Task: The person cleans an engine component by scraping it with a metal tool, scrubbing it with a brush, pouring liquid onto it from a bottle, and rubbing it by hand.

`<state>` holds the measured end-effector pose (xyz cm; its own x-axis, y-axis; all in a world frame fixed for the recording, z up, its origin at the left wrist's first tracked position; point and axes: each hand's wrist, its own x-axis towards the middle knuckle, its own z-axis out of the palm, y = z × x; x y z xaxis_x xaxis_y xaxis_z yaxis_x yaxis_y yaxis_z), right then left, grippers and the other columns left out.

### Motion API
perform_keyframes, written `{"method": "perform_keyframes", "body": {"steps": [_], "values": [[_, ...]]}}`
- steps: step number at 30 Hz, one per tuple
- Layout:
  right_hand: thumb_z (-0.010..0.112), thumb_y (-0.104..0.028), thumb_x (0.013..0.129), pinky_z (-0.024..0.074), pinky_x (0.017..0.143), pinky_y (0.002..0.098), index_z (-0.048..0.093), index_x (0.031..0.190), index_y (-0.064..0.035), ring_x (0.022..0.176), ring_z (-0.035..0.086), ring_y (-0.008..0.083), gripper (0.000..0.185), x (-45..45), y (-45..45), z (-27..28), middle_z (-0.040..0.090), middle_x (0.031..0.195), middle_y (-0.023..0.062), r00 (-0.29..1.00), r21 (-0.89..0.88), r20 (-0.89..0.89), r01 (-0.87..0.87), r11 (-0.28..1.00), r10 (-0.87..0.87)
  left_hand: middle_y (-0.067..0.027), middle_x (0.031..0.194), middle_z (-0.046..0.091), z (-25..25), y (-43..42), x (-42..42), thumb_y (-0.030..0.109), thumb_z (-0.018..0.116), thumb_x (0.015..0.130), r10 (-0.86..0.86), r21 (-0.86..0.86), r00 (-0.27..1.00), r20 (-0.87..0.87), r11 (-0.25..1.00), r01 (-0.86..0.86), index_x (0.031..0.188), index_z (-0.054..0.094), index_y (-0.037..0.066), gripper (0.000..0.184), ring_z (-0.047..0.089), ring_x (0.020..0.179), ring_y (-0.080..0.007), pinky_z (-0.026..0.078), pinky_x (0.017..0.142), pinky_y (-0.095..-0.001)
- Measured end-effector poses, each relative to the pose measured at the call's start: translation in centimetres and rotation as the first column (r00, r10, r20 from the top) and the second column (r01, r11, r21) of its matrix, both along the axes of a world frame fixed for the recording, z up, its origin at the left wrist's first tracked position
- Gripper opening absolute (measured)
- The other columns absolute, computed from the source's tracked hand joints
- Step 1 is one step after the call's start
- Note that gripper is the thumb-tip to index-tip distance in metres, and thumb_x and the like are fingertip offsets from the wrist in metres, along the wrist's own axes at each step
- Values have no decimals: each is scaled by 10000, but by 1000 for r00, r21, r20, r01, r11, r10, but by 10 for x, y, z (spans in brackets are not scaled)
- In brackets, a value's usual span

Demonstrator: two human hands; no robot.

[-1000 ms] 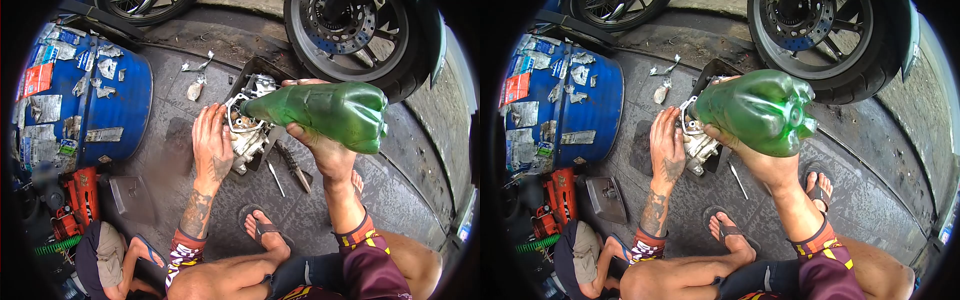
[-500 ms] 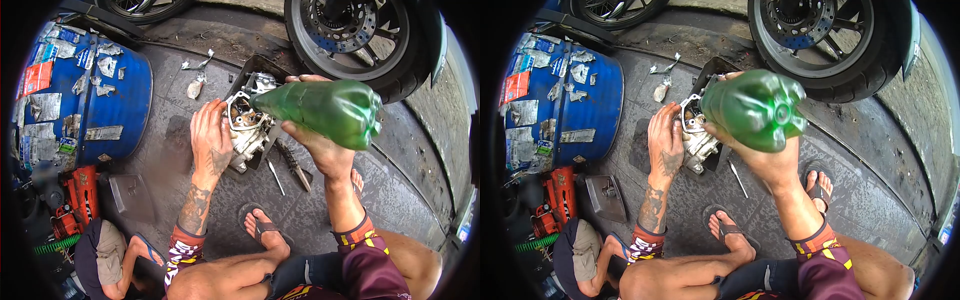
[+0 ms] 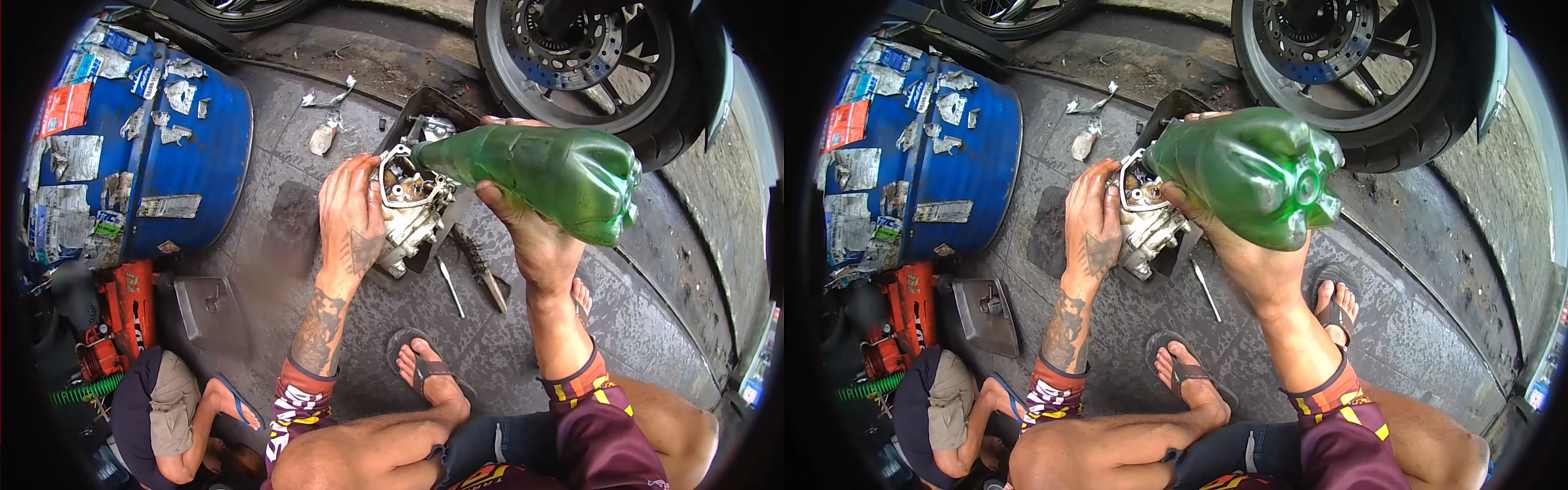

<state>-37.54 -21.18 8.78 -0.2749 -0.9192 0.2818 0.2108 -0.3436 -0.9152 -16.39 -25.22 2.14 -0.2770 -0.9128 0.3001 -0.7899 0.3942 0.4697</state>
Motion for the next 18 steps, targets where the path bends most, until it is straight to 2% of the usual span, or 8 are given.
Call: {"method": "perform_keyframes", "body": {"steps": [7, 9, 18], "values": [[812, 7, 798, 508, 1004, 342, 580, 1270, 3, 1148, 615, 190, 526, -2, 2, 3, 641, 1266, 110, 994, 16, -110, 0, 1000, 2, -150, 1236, 614, 0, -1, 0, 108, 496, 975, -1, 24, 1000, -22, 1000, 2, 1204, 600, 20, 266, 546, 1215, -335, 389, 1055, -462], [813, 10, 794, 510, 999, 342, 578, 1279, 5, 1151, 613, 187, 539, -1, 4, 2, 636, 1278, 111, 1000, 38, -26, -5, 999, 6, -172, 1241, 624, -1, -1, 1, 100, 478, 987, -7, -6, 1000, 4, 1000, 7, 1225, 603, 14, 282, 569, 1187, -346, 412, 1038, -444], [818, 9, 791, 527, 979, 341, 611, 1248, 14, 1100, 647, 191, 502, 4, 4, 4, 670, 1230, 108, 997, 49, 74, -10, 999, 6, -145, 1221, 621, 0, -1, 1, 107, 486, 980, -8, 2, 1000, -20, 1000, 8, 1202, 601, 27, 262, 550, 1209, -334, 390, 1048, -462]]}}
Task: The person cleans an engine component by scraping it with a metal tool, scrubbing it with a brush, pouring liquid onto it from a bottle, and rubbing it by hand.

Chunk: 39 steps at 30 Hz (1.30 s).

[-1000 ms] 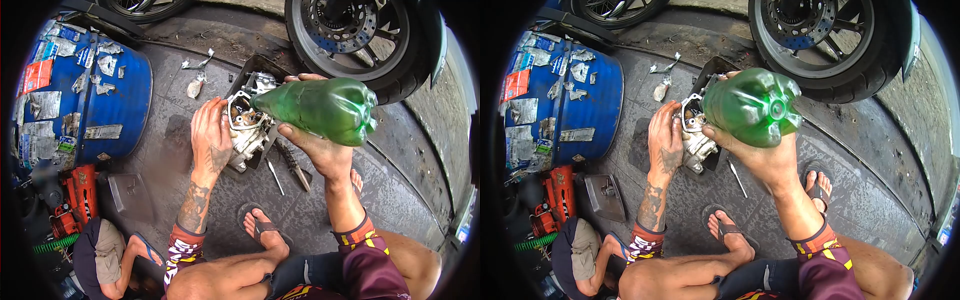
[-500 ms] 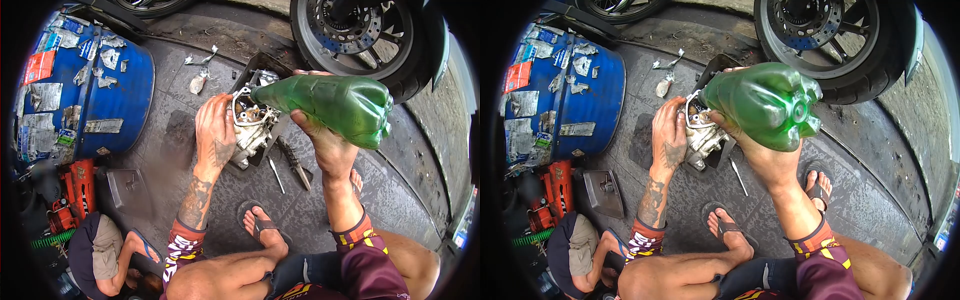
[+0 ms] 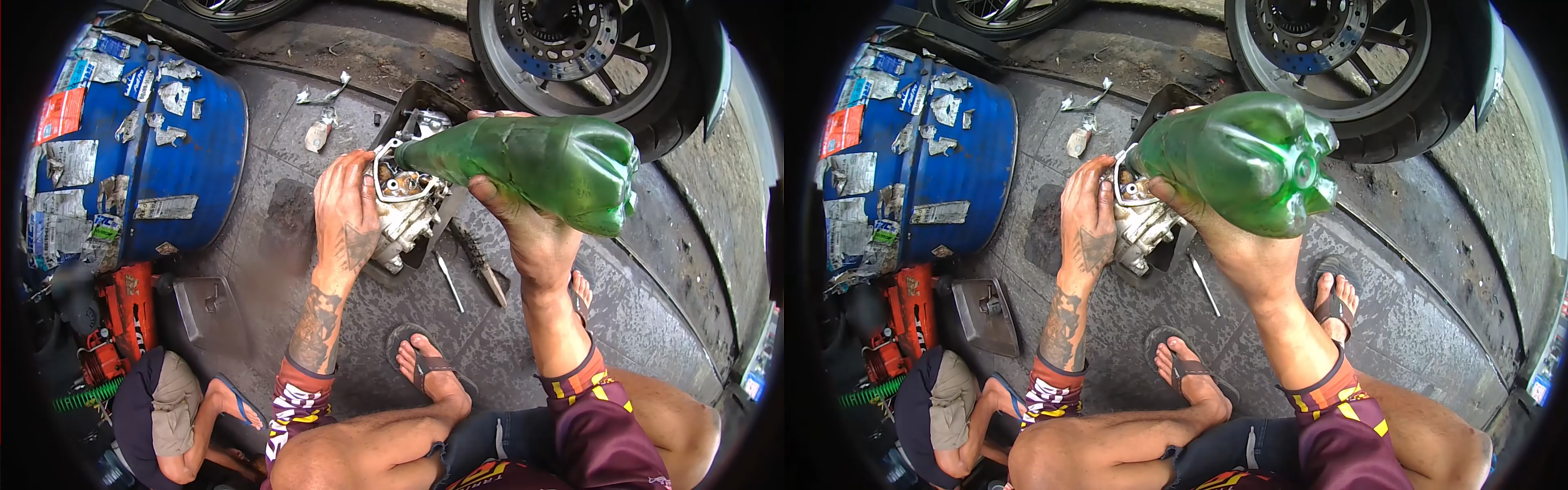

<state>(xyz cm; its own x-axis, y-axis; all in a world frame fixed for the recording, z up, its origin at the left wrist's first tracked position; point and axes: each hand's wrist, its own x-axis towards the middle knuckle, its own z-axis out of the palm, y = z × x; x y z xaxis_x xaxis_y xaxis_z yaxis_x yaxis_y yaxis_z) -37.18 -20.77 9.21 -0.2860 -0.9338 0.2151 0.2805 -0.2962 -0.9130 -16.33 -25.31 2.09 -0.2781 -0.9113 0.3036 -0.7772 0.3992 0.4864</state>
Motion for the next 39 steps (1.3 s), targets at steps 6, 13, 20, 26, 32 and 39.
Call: {"method": "perform_keyframes", "body": {"steps": [6, 13, 20, 26, 32, 39], "values": [[831, -2, 780, 538, 954, 335, 618, 1240, 15, 1095, 653, 186, 507, -3, 2, 1, 677, 1224, 111, 1000, 28, 10, -14, 1000, 14, -144, 1220, 620, 0, 1, 0, 95, 488, 974, 3, 12, 1000, -4, 1000, -3, 1202, 600, 30, 261, 550, 1208, -336, 388, 1050, -464], [829, -38, 779, 504, 1024, 454, 542, 1289, 11, 1197, 613, 316, 587, -10, 11, 4, 635, 1231, 170, 997, 148, -44, -63, 987, 70, -142, 1215, 621, 0, 0, 0, 87, 494, 966, 2, 11, 1000, 7, 1000, -2, 1210, 595, 30, 270, 549, 1207, -335, 389, 1049, -466], [836, -50, 774, 498, 1033, 470, 527, 1300, 14, 1201, 608, 330, 613, -12, 12, 6, 631, 1241, 155, 991, 138, -62, -105, 985, 115, -141, 1205, 622, 0, 1, -1, 77, 500, 959, 8, 7, 1000, 13, 1000, -8, 1212, 593, 33, 273, 542, 1212, -338, 387, 1048, -467], [842, -43, 777, 519, 989, 397, 591, 1251, 8, 1121, 641, 241, 539, -6, 6, 4, 667, 1211, 131, 999, 122, -47, -21, 992, 27, -141, 1202, 619, 0, 2, -2, 79, 495, 962, 11, 11, 1000, 16, 1000, -11, 1215, 592, 36, 275, 540, 1208, -343, 383, 1049, -471], [839, -8, 776, 541, 954, 342, 629, 1224, 9, 1066, 663, 190, 495, -7, -2, -2, 686, 1199, 104, 998, 4, -31, 59, 998, -59, -139, 1202, 619, 0, 2, -1, 91, 490, 965, 13, 11, 1000, 17, 1000, -13, 1215, 592, 39, 275, 537, 1209, -345, 377, 1054, -473], [839, -13, 777, 541, 957, 343, 616, 1243, 5, 1080, 654, 190, 517, -14, -4, -3, 679, 1210, 106, 993, -13, -82, 81, 997, -81, -138, 1198, 622, -2, 2, -1, 97, 491, 965, 10, -6, 1000, 25, 1000, -10, 1216, 591, 38, 277, 539, 1204, -343, 379, 1049, -471]]}}
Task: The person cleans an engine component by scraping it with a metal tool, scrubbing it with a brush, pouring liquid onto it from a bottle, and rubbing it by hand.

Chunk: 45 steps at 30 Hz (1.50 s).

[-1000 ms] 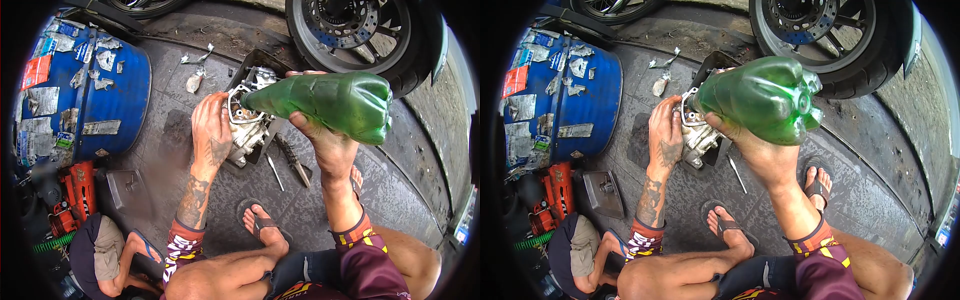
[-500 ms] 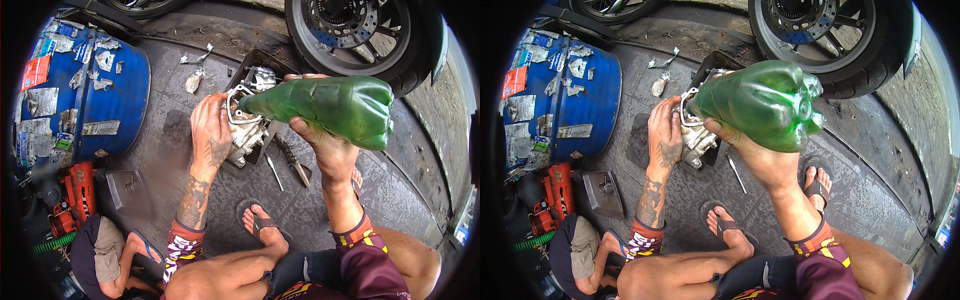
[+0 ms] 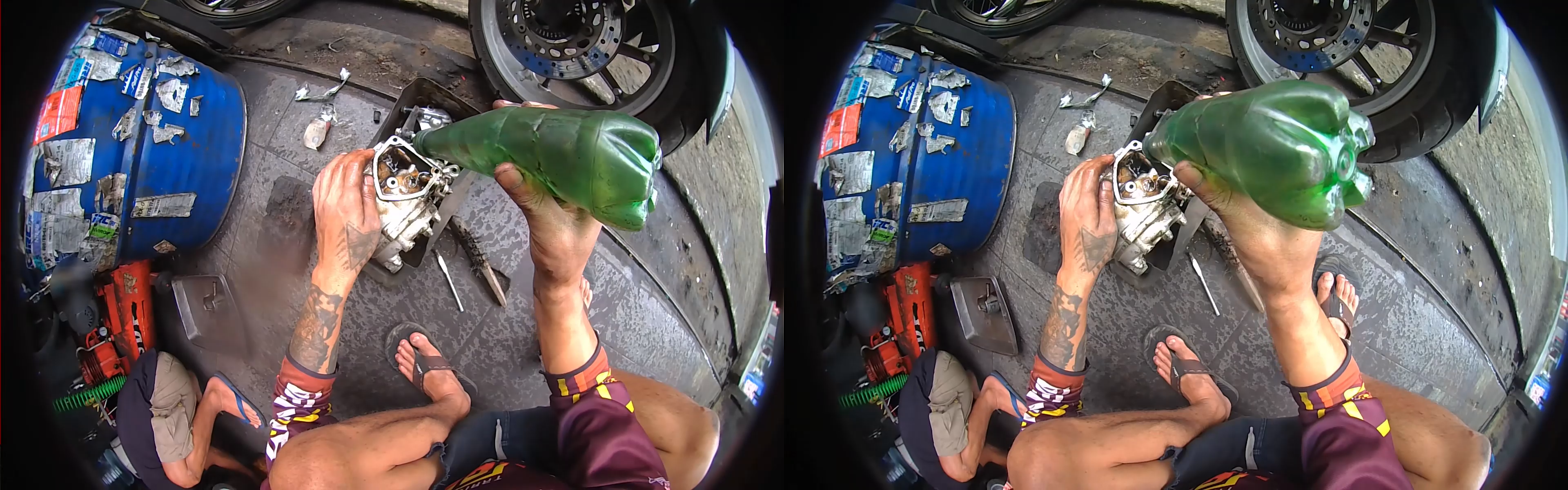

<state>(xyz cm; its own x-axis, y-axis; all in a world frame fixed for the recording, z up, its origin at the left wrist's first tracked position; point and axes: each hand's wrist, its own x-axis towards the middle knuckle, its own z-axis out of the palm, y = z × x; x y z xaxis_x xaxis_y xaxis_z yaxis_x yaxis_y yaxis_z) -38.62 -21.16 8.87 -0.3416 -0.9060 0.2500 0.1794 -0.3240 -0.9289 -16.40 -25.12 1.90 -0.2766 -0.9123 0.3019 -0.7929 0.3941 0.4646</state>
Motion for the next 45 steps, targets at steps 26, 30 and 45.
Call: {"method": "perform_keyframes", "body": {"steps": [26, 30, 45], "values": [[854, -27, 758, 506, 1005, 361, 573, 1275, -37, 1180, 588, 211, 588, -14, 11, 15, 609, 1273, 98, 966, 43, -183, -175, 984, 180, -197, 1412, 475, 8, 15, -15, 553, 775, 759, 75, 83, 964, 257, 992, -99, 1477, 377, -9, 996, 403, 1375, -328, 172, 1186, -558], [856, -36, 759, 503, 1010, 358, 574, 1277, -45, 1177, 588, 210, 590, -11, 11, 17, 613, 1266, 87, 961, 34, -168, -217, 976, 220, -196, 1374, 501, 11, 11, -14, 526, 778, 767, 49, 105, 966, 254, 991, -78, 1457, 397, -22, 960, 431, 1342, -328, 198, 1172, -541], [856, -102, 780, 501, 1008, 341, 562, 1315, -71, 1152, 604, 193, 611, -1, 11, 24, 631, 1263, 62, 943, 77, -205, -251, 965, 262, -176, 1364, 523, 7, 10, -9, 394, 785, 739, 12, 83, 983, 181, 996, -28, 1438, 420, -14, 887, 450, 1312, -333, 259, 1137, -492]]}}
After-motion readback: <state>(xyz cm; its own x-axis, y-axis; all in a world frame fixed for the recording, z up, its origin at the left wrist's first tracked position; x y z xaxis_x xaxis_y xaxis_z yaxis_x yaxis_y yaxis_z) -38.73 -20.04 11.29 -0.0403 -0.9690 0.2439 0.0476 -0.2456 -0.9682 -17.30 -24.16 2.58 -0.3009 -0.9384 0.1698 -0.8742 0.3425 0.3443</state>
